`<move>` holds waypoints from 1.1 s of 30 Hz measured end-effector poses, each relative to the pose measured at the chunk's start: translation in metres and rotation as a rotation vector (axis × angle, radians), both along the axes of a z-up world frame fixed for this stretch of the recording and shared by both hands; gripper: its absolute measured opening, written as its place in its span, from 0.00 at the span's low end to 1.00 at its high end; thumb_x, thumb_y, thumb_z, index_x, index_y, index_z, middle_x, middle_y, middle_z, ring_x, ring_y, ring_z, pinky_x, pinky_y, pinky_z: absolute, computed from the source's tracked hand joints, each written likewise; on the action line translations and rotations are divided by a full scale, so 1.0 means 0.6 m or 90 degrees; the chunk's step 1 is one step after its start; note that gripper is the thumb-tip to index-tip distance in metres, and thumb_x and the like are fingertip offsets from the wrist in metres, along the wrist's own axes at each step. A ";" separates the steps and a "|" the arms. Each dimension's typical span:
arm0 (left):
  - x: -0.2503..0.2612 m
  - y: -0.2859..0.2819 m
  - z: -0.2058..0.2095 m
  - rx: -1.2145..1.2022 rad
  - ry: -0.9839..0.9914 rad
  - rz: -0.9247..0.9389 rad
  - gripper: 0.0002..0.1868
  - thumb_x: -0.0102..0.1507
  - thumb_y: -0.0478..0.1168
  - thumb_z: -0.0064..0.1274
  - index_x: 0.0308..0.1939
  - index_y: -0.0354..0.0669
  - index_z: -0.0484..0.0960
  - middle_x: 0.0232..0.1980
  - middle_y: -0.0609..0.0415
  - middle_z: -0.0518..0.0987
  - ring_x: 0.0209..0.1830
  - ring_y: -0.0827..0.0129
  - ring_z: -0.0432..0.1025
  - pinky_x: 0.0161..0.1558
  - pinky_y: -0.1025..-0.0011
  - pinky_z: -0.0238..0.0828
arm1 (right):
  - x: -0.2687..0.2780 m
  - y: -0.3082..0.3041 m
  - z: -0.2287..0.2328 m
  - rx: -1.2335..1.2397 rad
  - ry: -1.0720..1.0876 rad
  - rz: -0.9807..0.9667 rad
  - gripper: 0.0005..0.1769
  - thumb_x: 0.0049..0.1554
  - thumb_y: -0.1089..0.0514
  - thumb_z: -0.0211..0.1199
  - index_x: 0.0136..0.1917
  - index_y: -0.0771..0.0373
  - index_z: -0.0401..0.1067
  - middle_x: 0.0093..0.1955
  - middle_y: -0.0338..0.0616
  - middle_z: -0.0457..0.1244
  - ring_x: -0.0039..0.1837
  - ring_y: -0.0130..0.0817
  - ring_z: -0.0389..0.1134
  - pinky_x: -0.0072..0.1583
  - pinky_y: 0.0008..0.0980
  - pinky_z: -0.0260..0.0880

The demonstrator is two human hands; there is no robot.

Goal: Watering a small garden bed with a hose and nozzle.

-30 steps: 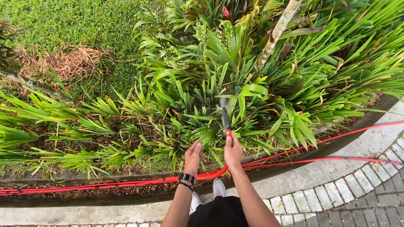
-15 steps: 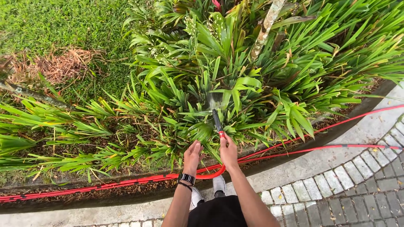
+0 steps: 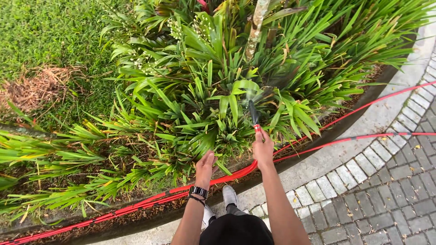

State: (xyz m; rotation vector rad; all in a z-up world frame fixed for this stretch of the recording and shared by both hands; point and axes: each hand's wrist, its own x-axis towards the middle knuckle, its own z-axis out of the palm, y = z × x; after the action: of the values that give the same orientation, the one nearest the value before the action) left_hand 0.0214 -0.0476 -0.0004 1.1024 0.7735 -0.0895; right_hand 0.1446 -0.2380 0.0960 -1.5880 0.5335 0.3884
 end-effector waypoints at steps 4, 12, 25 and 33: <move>0.007 -0.016 0.015 0.001 -0.011 -0.007 0.34 0.68 0.52 0.48 0.74 0.40 0.66 0.73 0.49 0.72 0.71 0.60 0.70 0.65 0.57 0.71 | 0.021 -0.015 0.013 0.019 -0.010 -0.021 0.25 0.67 0.50 0.50 0.76 0.50 0.65 0.27 0.32 0.52 0.25 0.19 0.46 0.26 0.27 0.44; -0.004 -0.012 -0.006 -0.002 0.000 0.026 0.32 0.68 0.51 0.48 0.73 0.40 0.68 0.71 0.49 0.73 0.70 0.58 0.70 0.65 0.57 0.72 | -0.033 0.033 -0.030 -0.014 0.043 0.109 0.25 0.66 0.49 0.52 0.75 0.46 0.65 0.27 0.34 0.54 0.24 0.20 0.49 0.26 0.28 0.46; -0.096 0.009 0.010 0.029 0.040 0.168 0.35 0.67 0.52 0.49 0.74 0.38 0.64 0.73 0.47 0.71 0.70 0.56 0.70 0.64 0.57 0.71 | -0.133 0.079 -0.123 -0.119 0.062 0.277 0.24 0.65 0.47 0.54 0.74 0.48 0.68 0.30 0.36 0.56 0.27 0.28 0.56 0.28 0.37 0.57; -0.152 0.002 0.022 0.021 0.032 0.219 0.38 0.66 0.54 0.50 0.75 0.38 0.63 0.73 0.47 0.71 0.70 0.55 0.70 0.64 0.56 0.72 | -0.163 0.092 -0.150 -0.146 0.062 0.363 0.23 0.66 0.48 0.54 0.73 0.48 0.69 0.27 0.37 0.58 0.25 0.28 0.55 0.28 0.37 0.55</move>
State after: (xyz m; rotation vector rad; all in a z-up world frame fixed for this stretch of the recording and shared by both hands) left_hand -0.0699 -0.0462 0.0126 0.9868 1.0025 0.1866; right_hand 0.0466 -0.1830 0.0058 -1.9424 0.1909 0.8606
